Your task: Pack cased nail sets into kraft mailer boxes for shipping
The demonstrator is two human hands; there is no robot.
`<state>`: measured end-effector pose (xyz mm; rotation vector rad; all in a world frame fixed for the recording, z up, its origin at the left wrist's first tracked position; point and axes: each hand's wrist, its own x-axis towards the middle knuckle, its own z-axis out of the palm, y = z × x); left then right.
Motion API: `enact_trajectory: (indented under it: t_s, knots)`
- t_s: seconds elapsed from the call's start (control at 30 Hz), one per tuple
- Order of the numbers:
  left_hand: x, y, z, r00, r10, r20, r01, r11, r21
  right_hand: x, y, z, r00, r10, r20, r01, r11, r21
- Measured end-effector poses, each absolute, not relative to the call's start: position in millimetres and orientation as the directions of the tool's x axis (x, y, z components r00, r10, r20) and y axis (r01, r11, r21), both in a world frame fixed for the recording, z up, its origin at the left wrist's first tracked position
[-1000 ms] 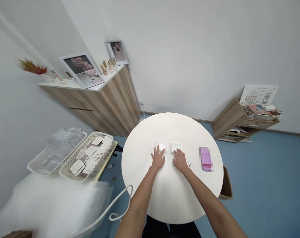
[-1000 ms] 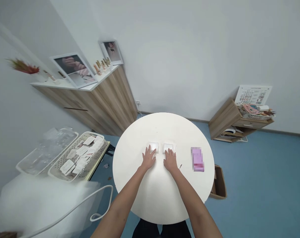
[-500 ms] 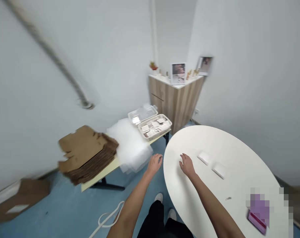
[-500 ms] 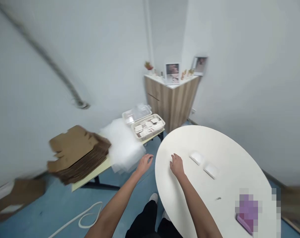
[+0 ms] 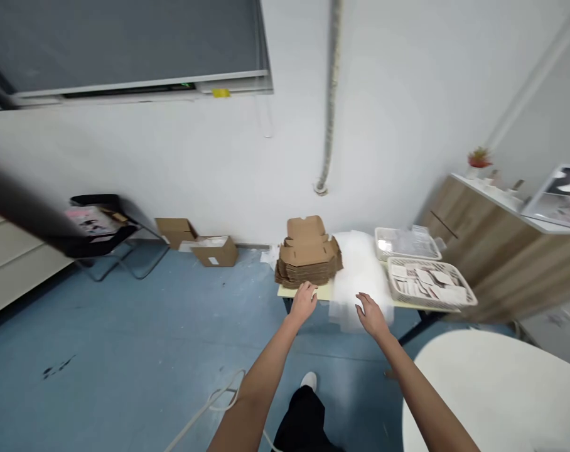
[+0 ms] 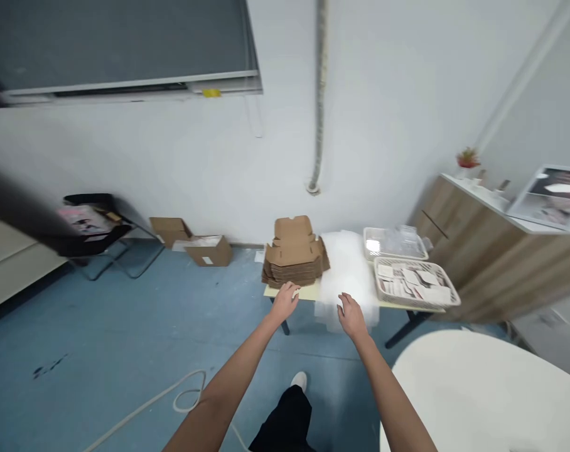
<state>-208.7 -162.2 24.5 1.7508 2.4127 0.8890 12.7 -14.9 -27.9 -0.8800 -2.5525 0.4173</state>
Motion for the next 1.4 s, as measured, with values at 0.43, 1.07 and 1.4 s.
enact_trajectory:
  t_s: [0.43,1.07,1.4]
  knots:
    - [-345,-107,41,-0.282,0.959,0.012,0.937,0.273,0.219,-200,24,9,-0.9,0.347,0.264,0.275,0.921,-0.275]
    - [-421,-60,66,-0.048,0.983,-0.177,0.813,0.141,0.565,-217,72,55,-0.863,0.502,-0.049,0.451,0.724,-0.522]
    - [-347,-74,170,-0.044,0.981,0.19,0.966,-0.007,0.26,-159,55,126,-0.732,0.508,0.455,0.264,0.826,-0.497]
